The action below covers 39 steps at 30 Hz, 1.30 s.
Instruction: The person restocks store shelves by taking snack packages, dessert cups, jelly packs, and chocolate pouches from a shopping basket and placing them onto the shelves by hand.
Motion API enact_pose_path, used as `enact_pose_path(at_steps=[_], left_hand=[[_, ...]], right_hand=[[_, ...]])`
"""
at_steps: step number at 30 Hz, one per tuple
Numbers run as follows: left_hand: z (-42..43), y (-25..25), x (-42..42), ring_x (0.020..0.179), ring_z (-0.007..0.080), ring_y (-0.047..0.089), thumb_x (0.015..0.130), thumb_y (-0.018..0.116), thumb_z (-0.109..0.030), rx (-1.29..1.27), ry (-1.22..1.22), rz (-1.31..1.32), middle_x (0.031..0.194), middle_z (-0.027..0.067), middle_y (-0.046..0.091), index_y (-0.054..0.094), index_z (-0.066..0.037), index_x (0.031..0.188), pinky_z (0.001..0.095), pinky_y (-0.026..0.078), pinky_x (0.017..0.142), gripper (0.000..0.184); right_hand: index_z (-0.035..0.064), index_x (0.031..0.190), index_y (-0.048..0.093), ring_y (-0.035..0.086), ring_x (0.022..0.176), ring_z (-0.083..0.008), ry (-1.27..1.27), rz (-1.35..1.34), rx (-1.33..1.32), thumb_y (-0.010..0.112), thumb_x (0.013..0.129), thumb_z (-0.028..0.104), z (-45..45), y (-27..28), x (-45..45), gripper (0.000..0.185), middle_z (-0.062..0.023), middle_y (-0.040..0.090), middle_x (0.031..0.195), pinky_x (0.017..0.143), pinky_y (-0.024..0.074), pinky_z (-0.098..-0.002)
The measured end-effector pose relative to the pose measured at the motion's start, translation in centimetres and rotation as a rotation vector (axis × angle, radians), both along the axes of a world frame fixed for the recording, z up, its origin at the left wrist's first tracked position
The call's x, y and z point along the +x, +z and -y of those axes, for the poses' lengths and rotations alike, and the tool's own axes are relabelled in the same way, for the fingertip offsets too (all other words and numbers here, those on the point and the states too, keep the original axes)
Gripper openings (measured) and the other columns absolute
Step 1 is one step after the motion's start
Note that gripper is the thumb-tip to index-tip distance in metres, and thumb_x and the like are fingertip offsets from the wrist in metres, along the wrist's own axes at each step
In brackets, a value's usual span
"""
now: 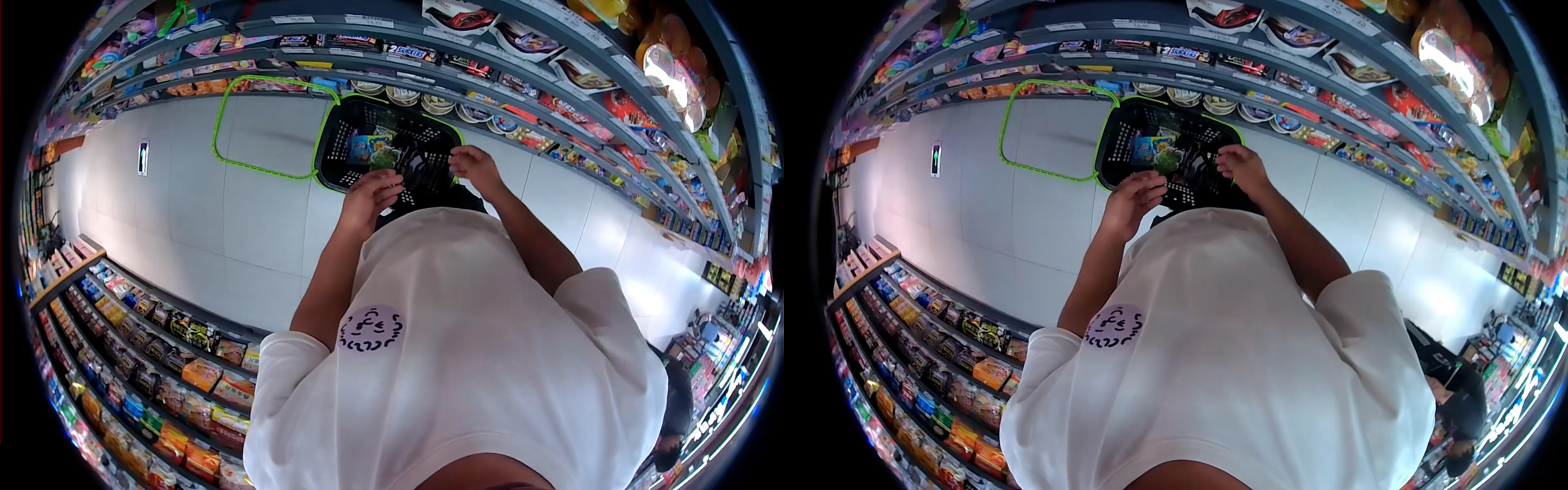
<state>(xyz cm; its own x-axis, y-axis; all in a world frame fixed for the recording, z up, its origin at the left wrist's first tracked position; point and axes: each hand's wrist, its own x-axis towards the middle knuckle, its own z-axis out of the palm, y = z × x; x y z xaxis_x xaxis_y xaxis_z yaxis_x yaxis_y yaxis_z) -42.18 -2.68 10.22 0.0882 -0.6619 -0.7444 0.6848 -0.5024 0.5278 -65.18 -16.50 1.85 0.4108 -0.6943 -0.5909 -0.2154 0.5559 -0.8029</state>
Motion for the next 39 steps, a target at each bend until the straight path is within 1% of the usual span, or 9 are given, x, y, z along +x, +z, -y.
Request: enact_pose_path(at_steps=[8,10,12,15,19,22,32,37,39], left_hand=[[-6.3,-15.1,4.2,0.092,0.0212,0.062,0.088,0.051,-0.02,0.108,-0.314,0.287,0.107,0.0078,0.065,0.059,-0.01,0.111,0.0359,0.048,0.08,0.026],[-11.5,-24.4,8.5,0.09,0.0244,0.062,0.087,0.052,-0.019,-0.232,-1.461,1.407,0.104,0.01,0.065,0.063,-0.009,0.103,0.0379,0.05,0.08,0.022],[-15.5,-26.5,10.3,0.085,0.0339,0.064,0.085,0.048,-0.012,-0.155,-1.602,1.443,0.096,0.0167,0.066,0.067,-0.006,0.088,0.0445,0.051,0.074,0.02],[-20.2,-28.9,11.4,0.086,0.0323,0.064,0.085,0.05,-0.014,0.041,-0.965,1.087,0.095,0.0158,0.066,0.067,-0.007,0.089,0.0436,0.051,0.075,0.019],[-20.3,-25.7,10.3,0.08,0.0269,0.064,0.085,0.053,-0.015,0.037,-0.911,0.973,0.095,0.0137,0.066,0.065,-0.005,0.088,0.0415,0.052,0.071,0.016],[-15.1,-18.0,6.4,0.082,0.0155,0.06,0.089,0.05,-0.025,0.554,-0.284,0.431,0.102,0.0034,0.064,0.057,-0.013,0.111,0.0297,0.043,0.066,0.026],[-8.6,-9.4,-2.3,0.094,0.0177,0.062,0.09,0.049,-0.028,0.182,-0.34,0.592,0.108,0.0058,0.064,0.055,-0.006,0.12,0.0318,0.045,0.078,0.038],[-13.0,-13.1,-0.7,0.09,0.0171,0.061,0.089,0.049,-0.026,0.173,-0.455,0.767,0.103,0.0052,0.065,0.057,-0.006,0.117,0.0322,0.046,0.074,0.036],[-15.0,-15.3,-0.3,0.085,0.0168,0.062,0.089,0.048,-0.022,0.311,-0.387,0.686,0.099,0.0064,0.065,0.058,-0.005,0.115,0.0305,0.046,0.071,0.033]], right_hand=[[0.0015,0.104,0.06,0.063,0.078,-0.0144,0.121,-0.171,0.049,0.049,0.091,0.015,-6.3,-3.1,0.8,0.022,-0.0084,0.066,0.088,0.068,0.0512,-0.0274],[0.0017,0.103,0.06,0.064,0.078,-0.0156,0.191,-0.248,-0.016,0.05,0.09,0.017,-7.1,-5.5,-0.4,0.023,-0.009,0.066,0.087,0.069,0.0512,-0.0289],[0.002,0.103,0.061,0.064,0.078,-0.0167,0.262,-0.327,-0.084,0.051,0.089,0.019,-7.3,-6.4,-2.0,0.024,-0.0095,0.067,0.087,0.071,0.0513,-0.0304],[0.0036,0.102,0.063,0.066,0.078,-0.0198,0.344,-0.499,-0.186,0.052,0.087,0.022,-7.1,-6.3,-4.8,0.026,-0.0107,0.068,0.087,0.074,0.0511,-0.0333],[0.0012,0.103,0.062,0.064,0.073,-0.0159,0.325,-0.51,-0.141,0.054,0.085,0.019,-6.1,-7.9,-9.0,0.026,-0.0091,0.066,0.086,0.067,0.0512,-0.0297],[0.0096,0.097,0.066,0.066,0.081,-0.0244,0.368,-0.574,-0.221,0.052,0.086,0.024,-5.8,-11.7,-12.8,0.022,-0.0097,0.068,0.088,0.076,0.0514,-0.036],[0.0097,0.092,0.066,0.061,0.097,-0.0324,0.691,-0.601,-0.258,0.051,0.083,0.025,-0.4,-16.6,-15.0,0.023,-0.0146,0.066,0.099,0.086,0.0483,-0.0412],[0.0097,0.094,0.067,0.062,0.095,-0.0317,0.596,-0.568,-0.217,0.053,0.083,0.026,1.6,-18.3,-12.7,0.024,-0.0147,0.066,0.098,0.084,0.0484,-0.0402],[0.0022,0.097,0.063,0.063,0.069,-0.018,0.564,-0.514,-0.253,0.056,0.084,0.02,1.3,-17.8,-11.6,0.023,-0.0081,0.065,0.081,0.065,0.0507,-0.0308]])
